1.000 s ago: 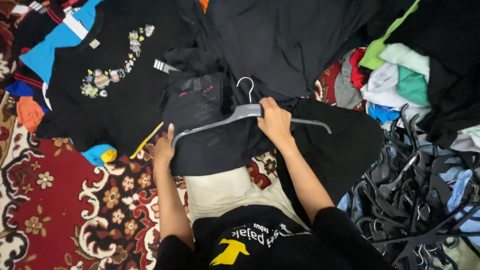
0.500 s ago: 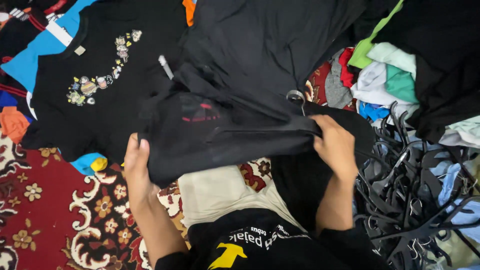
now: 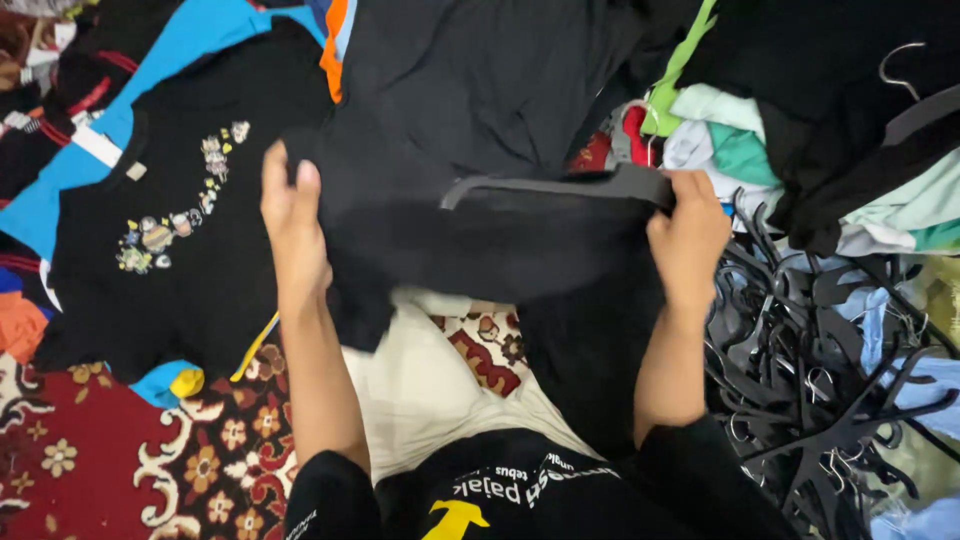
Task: Putting shirts onto plastic hangers while sorting through a pile of laundry on the floor
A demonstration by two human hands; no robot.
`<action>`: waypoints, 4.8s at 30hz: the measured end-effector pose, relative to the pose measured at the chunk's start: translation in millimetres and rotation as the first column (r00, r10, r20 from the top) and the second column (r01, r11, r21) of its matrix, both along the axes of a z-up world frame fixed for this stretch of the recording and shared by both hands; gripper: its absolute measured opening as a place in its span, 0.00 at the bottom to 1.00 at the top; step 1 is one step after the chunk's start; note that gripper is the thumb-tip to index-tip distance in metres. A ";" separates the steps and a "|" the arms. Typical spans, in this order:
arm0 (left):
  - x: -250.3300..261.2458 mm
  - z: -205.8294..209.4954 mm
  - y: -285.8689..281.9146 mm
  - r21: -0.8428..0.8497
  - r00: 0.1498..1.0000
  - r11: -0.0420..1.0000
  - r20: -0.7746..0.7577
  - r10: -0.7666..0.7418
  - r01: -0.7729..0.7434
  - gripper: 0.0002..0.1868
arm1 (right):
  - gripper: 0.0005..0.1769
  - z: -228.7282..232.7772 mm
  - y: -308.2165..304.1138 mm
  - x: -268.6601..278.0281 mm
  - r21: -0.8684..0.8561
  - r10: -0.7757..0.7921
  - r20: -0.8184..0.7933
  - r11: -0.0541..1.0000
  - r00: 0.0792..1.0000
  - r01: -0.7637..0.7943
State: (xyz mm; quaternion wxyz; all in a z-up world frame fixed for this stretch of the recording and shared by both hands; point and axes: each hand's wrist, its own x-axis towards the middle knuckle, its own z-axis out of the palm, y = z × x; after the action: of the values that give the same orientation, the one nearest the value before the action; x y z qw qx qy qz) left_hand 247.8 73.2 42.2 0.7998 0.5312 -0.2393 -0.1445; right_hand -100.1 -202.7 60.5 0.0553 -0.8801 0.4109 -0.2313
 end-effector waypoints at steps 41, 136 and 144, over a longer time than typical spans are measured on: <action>-4.6 -68.5 42.4 0.504 0.951 0.823 0.282 0.130 -0.262 0.28 | 0.19 -116.9 11.8 49.8 0.268 -0.180 -0.065 0.944 0.982 0.191; -32.4 -114.5 -108.0 0.428 0.691 0.817 0.721 -0.051 -0.386 0.23 | 0.19 -51.0 51.5 71.1 0.321 -0.043 0.352 0.944 0.935 -0.077; -72.4 -45.9 -83.4 0.499 0.640 0.827 0.730 -0.241 -0.257 0.28 | 0.17 -59.0 78.0 102.2 0.217 0.119 0.417 0.950 0.901 -0.226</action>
State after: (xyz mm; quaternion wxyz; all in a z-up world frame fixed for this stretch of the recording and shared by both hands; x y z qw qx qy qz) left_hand 175.4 -10.2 -3.6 0.4281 0.7524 -0.4993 0.0351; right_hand 2.1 -124.7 1.5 0.2732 -0.8326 0.3375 -0.3439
